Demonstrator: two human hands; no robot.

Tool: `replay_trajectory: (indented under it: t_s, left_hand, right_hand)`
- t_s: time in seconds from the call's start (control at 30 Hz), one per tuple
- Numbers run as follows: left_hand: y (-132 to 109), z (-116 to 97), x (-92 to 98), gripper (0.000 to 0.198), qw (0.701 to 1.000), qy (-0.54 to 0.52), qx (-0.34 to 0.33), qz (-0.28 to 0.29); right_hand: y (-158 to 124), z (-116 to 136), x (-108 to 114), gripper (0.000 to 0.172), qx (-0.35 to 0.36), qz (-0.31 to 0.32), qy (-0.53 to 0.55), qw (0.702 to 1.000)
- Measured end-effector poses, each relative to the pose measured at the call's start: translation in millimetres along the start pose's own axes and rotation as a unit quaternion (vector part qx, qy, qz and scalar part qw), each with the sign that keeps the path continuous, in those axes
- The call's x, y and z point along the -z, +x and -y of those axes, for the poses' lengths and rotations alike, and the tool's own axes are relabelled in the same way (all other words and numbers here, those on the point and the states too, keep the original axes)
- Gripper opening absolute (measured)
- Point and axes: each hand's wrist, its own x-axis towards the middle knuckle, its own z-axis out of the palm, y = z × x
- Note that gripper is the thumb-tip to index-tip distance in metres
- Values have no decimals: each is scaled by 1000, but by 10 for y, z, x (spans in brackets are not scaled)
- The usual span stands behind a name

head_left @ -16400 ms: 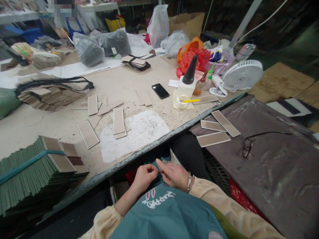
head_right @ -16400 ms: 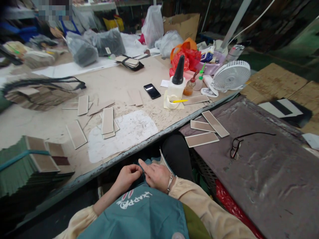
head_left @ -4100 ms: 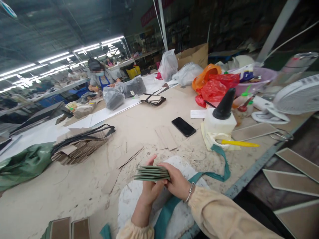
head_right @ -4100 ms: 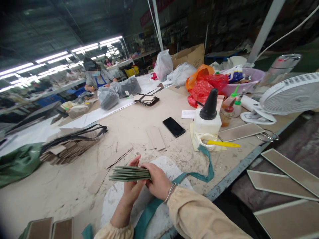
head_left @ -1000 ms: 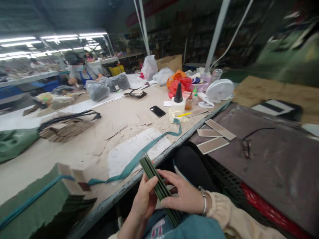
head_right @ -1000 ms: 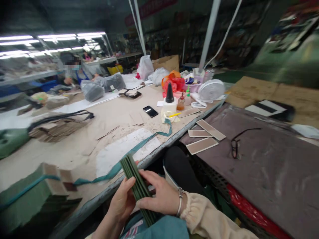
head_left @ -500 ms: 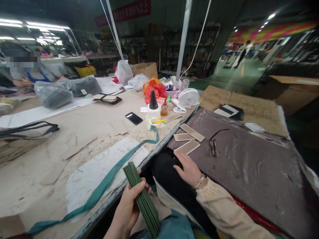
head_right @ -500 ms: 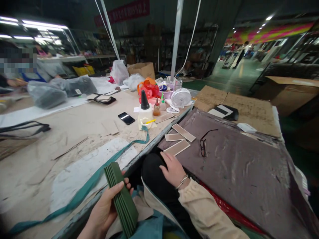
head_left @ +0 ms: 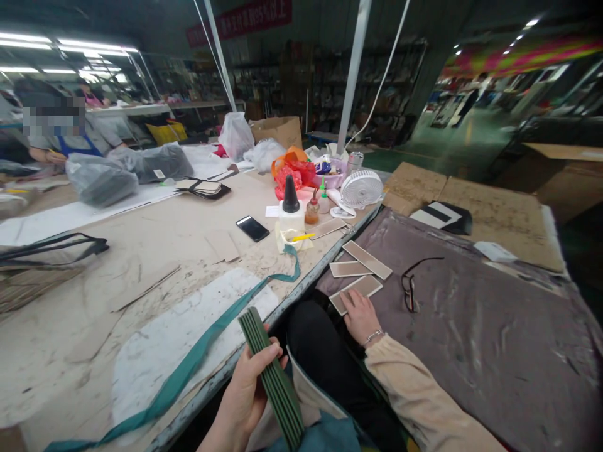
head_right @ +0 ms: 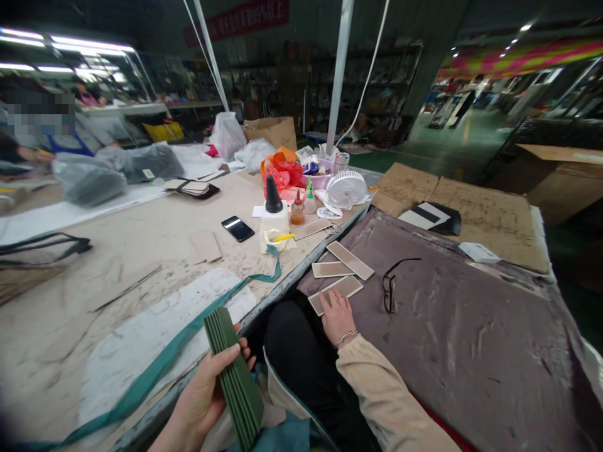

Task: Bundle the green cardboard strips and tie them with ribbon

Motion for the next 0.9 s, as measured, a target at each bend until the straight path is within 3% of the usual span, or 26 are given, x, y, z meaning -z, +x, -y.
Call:
replay_trajectory:
  t_s: [0.27,0.57,0.7,0.83,0.9]
  left_hand:
    - [117,12,-170,50,1000,15,-15,0]
    - [196,50,-159,56,999,23,-7,30]
    - [190,54,-191,62,998,28,-16,52]
    - [190,78,-233,61,996,30,-12,83]
    - [197,95,-259,63,995,33,-9,97]
  right_hand:
    - [-12,-64,3,50,6,-22,10,1000]
    - [-15,-189,139,45,62,-103,23,992]
    - [-71,-236,393,43,110,-155,26,981]
    - [-119,-128,845,37,118,-244,49,961]
    - [-103,-3,1084,31,102,-253,71,959]
